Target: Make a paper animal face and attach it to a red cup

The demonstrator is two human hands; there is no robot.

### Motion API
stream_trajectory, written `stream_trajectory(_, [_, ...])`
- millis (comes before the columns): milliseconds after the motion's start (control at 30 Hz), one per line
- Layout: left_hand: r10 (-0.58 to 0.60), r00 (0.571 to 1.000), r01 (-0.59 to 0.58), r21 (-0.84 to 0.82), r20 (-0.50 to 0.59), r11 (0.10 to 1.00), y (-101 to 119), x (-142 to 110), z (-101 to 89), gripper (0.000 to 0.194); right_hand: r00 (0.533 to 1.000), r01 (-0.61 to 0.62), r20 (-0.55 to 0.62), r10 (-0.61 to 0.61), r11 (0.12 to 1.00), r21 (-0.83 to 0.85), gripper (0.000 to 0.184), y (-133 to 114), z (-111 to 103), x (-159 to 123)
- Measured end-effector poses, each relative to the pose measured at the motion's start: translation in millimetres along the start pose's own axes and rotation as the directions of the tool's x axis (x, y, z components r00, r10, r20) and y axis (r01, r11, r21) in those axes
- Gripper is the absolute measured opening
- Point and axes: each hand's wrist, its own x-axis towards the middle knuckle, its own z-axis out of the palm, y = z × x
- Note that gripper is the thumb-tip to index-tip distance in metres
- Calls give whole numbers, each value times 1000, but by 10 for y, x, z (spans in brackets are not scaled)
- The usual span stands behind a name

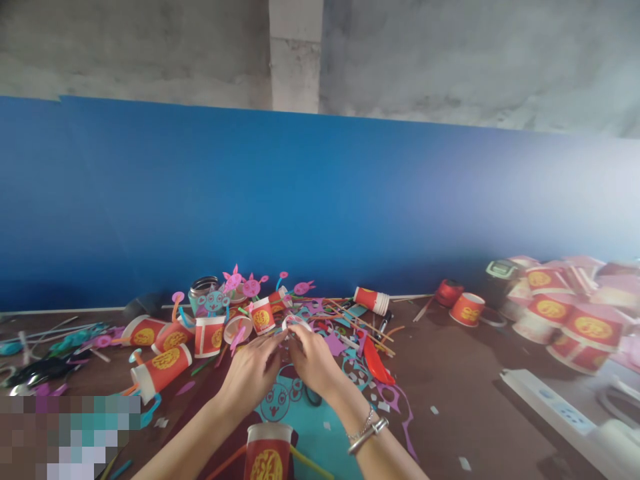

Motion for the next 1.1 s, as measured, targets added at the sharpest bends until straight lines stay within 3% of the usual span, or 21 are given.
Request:
stream_trajectory(300, [-124, 986, 107, -150, -108, 983, 5, 25, -38, 13, 999, 6, 36, -7, 1000, 23, 24, -27, 13, -32])
stream_trajectory(633, [-110, 989, 90, -196, -95, 977, -4, 48, -88, 13, 998, 47, 45, -48, 998, 34, 27, -141, 26, -29])
stream_trajectory(867, [-103, 989, 76, -231, -106, 970, 21, 27, -96, 15, 998, -18, 59, 2, 963, 270, 25, -191, 29, -41])
stream_trajectory(1100, [-77, 977, 2, -356, -197, 935, 66, 13, -90, 17, 976, -207, 70, 205, 791, 576, 27, -169, 123, -17])
